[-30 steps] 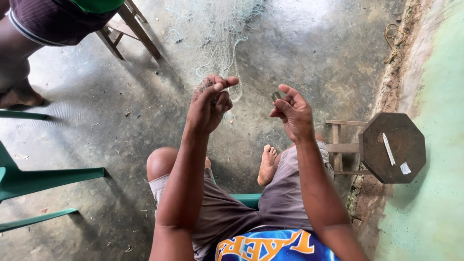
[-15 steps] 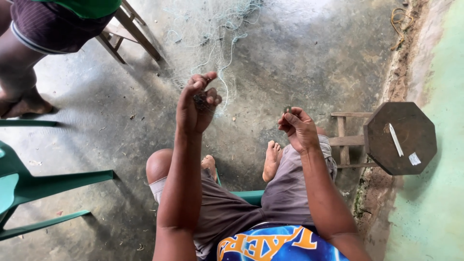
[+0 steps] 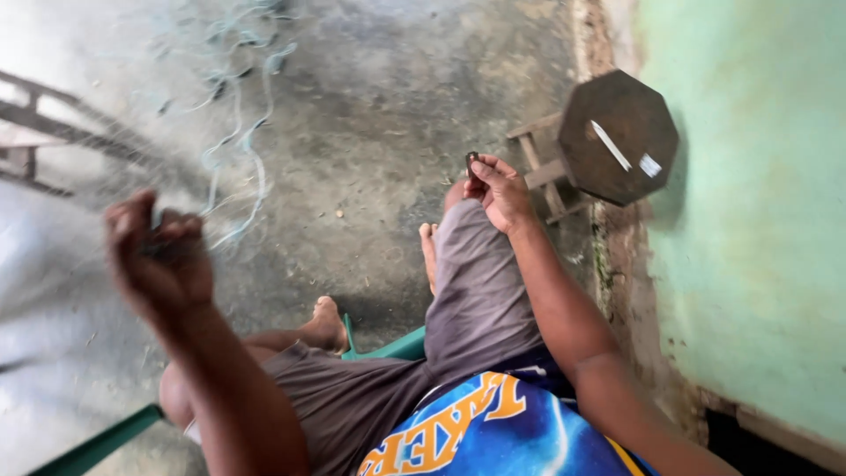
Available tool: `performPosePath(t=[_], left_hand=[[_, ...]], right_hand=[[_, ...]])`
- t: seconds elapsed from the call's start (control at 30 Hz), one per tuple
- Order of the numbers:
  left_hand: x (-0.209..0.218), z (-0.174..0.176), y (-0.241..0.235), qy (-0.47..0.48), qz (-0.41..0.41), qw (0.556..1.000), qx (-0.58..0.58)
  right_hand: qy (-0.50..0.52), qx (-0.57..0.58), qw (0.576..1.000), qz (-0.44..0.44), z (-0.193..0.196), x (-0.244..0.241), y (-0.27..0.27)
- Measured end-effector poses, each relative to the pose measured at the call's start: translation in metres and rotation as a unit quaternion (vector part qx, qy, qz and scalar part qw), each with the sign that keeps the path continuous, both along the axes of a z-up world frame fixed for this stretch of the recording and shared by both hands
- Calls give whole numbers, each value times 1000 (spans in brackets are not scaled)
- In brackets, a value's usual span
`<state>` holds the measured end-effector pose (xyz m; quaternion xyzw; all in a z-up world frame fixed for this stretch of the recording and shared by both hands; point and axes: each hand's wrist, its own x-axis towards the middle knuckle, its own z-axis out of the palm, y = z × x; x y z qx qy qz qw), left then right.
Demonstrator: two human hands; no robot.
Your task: The person sits on a plastic chair and repairs a fishing net by hand. They pull and align net strands, then use a small white tool to thread or tie sections of the net together.
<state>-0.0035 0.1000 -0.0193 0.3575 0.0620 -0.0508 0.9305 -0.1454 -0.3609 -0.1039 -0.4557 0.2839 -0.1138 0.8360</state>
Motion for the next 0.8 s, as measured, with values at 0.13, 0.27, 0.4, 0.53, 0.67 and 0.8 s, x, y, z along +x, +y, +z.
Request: performPosePath(t=[0.13, 0.27, 0.4, 0.53, 0.67, 0.8], left_hand=[[-4, 2, 9, -2, -2, 1000, 10], [-5, 2, 16, -24, -16, 998, 60], [-3, -4, 16, -7, -19, 997, 80], [-2, -1, 9, 16, -8, 996, 85], [-5, 6, 6, 22, 4, 995, 95], [-8, 7, 7, 17, 9, 996, 82]], right_hand=[[47, -38, 996, -59, -34, -31, -62], [167, -126, 972, -112, -69, -71, -125], [257, -189, 940, -124, -77, -99, -178], [262, -196, 935, -140, -45, -107, -206], [403, -338, 821, -225, -35, -126, -232], [340, -84, 778, -521, -37, -132, -225]])
